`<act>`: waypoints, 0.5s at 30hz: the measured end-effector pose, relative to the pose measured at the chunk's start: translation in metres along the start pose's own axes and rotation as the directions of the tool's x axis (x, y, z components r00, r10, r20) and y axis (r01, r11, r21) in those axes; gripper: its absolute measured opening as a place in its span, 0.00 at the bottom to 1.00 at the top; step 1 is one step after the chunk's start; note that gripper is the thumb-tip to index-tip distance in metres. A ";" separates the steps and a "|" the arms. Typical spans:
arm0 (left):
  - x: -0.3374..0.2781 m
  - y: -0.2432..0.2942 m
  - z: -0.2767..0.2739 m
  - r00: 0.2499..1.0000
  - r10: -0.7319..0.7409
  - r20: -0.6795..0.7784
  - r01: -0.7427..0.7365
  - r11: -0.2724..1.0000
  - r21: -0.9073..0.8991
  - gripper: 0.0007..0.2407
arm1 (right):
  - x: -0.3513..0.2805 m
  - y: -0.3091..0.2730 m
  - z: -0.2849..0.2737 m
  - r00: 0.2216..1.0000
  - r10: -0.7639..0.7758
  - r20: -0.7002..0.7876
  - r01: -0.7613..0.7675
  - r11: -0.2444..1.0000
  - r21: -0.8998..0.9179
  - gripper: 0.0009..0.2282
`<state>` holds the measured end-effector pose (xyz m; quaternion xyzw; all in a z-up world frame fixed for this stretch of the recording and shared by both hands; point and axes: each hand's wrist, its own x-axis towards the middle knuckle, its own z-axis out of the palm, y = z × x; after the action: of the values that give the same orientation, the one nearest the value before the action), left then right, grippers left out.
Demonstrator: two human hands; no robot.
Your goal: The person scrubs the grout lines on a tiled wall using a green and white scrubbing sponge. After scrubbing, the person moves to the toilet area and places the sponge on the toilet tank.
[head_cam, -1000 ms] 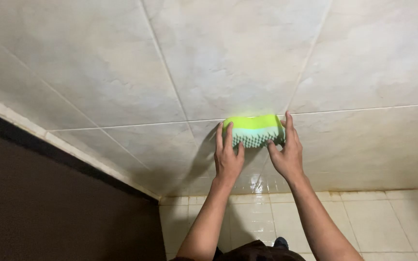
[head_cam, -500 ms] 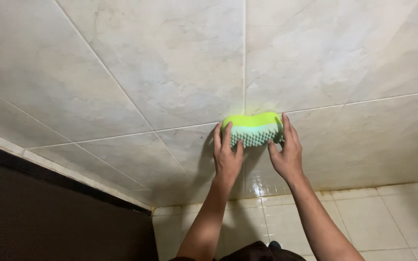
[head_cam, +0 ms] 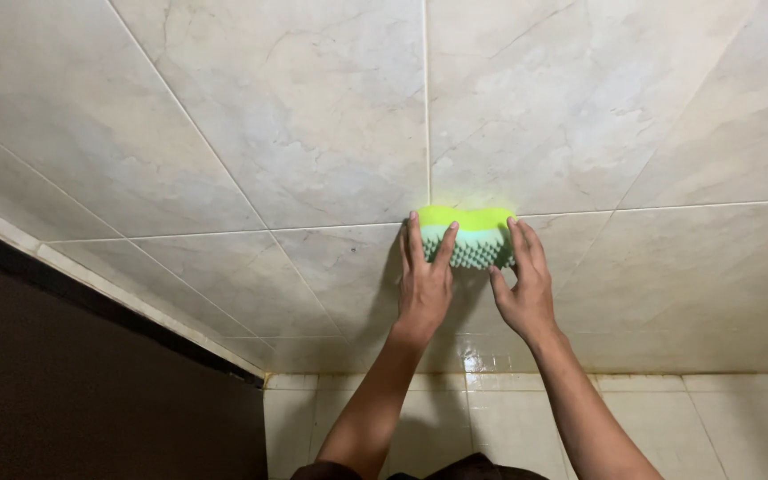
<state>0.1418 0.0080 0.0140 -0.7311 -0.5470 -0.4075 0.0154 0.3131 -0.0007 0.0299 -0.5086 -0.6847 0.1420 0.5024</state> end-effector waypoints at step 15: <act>-0.005 -0.013 -0.018 0.997 -0.077 -0.003 0.077 0.993 -0.085 0.30 | -0.002 -0.015 0.017 0.999 0.038 0.039 -0.041 0.997 0.065 0.34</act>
<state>0.1204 0.0008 0.0176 -0.7082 -0.5570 -0.4327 -0.0296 0.2909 -0.0039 0.0313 -0.5023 -0.6789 0.1841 0.5030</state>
